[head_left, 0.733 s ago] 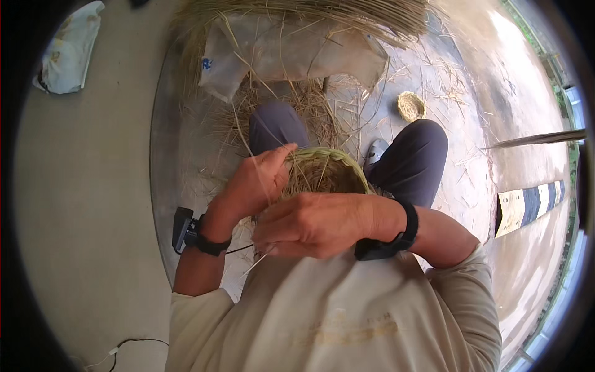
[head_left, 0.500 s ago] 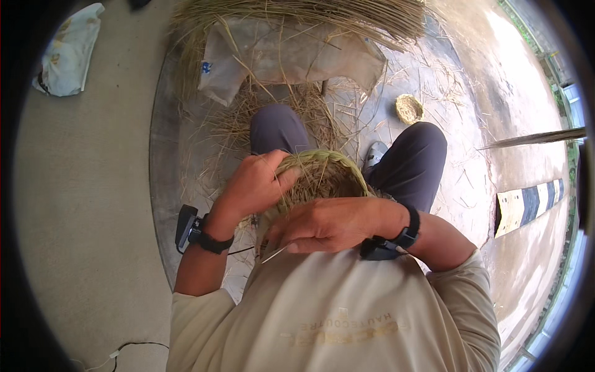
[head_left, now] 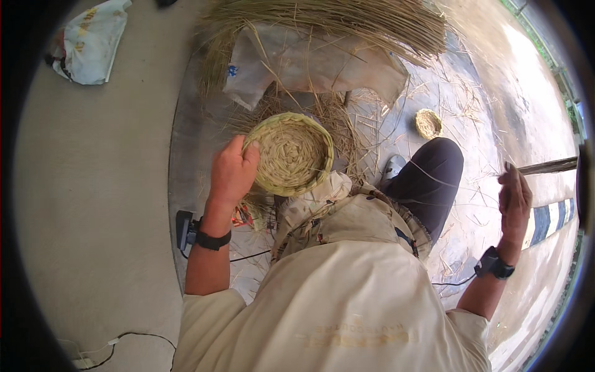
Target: Weave a small circular basket or mat using natural straw or fibers and a needle.
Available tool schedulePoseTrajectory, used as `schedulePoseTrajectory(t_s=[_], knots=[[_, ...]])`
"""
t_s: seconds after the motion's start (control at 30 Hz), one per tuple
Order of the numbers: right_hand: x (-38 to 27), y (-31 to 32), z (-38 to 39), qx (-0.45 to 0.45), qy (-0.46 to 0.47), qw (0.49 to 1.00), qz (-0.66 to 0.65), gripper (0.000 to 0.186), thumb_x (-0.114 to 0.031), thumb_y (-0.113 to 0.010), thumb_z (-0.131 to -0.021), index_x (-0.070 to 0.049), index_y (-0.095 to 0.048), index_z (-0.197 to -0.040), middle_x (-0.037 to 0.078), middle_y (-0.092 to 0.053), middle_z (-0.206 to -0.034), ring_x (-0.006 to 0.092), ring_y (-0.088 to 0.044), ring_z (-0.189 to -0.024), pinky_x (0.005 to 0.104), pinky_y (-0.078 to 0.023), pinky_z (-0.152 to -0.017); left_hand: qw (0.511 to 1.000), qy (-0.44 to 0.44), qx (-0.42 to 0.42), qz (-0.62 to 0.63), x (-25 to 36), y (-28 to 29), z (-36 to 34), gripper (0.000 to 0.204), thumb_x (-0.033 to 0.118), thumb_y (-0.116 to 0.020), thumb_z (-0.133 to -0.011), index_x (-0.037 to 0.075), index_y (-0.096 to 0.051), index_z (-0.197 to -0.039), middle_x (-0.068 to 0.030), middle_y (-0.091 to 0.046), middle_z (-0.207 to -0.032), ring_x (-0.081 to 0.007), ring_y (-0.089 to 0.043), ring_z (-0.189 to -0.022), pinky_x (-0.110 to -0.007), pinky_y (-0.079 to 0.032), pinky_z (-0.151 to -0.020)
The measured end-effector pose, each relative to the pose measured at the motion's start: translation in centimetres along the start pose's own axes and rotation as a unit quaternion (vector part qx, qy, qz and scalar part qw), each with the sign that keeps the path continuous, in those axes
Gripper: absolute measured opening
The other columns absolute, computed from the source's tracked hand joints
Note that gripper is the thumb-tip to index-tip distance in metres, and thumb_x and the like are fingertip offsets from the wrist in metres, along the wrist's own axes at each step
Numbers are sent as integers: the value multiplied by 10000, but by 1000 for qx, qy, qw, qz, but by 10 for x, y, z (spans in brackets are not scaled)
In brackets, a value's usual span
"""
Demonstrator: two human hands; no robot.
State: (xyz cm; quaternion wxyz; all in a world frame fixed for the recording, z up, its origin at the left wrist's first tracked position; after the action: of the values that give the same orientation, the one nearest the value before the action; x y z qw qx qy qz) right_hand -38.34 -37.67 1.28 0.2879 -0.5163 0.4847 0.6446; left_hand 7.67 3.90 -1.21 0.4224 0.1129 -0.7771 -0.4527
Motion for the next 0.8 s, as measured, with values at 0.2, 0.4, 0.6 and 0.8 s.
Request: schedulePoseTrajectory(t_s=[0.2,0.4,0.6,0.8], knots=[[-11,-46,32,-81,11,996,-22,303,-190,-601,-1091,-2,-708,-1303,-42,-591,-780,17,-445,-571,210,-358,-496,1000,1,-8,16,36,-1,0,240,202,-659,-986,-13,-689,-1089,-266,-725,-927,-486,-701,-855,-498,-557,-713],[-99,-266,131,-374,318,863,118,146,-81,-691,-918,-26,-696,-1053,190,-697,-846,394,-687,-662,471,-558,-596,994,-53,-66,64,90,-26,21,239,146,-652,-986,-29,-691,-1144,-271,-731,-919,-452,-737,-860,-451,-571,-723],[-105,-287,133,-360,321,869,108,112,-112,-666,-934,-36,-669,-1017,167,-650,-717,398,-688,-639,494,-547,-574,990,-87,-52,95,107,-25,28,226,116,-657,-984,-39,-688,-1145,-260,-737,-942,-433,-745,-879,-441,-575,-738],[-100,-289,132,-361,303,876,101,100,-104,-666,-928,-33,-661,-998,179,-651,-715,409,-687,-644,505,-546,-579,989,-96,-66,97,109,-30,28,226,124,-667,-990,-27,-690,-1157,-254,-738,-967,-441,-737,-883,-455,-573,-744]])
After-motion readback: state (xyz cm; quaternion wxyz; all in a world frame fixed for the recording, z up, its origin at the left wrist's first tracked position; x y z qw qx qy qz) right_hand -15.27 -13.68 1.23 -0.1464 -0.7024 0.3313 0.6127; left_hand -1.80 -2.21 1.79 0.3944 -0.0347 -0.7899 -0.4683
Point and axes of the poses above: each hand's wrist, its own z-axis away from the middle knuckle, its own y-axis out of the back of the hand, x = y × z, the point moved 9 cm from there along -z, towards the middle knuckle
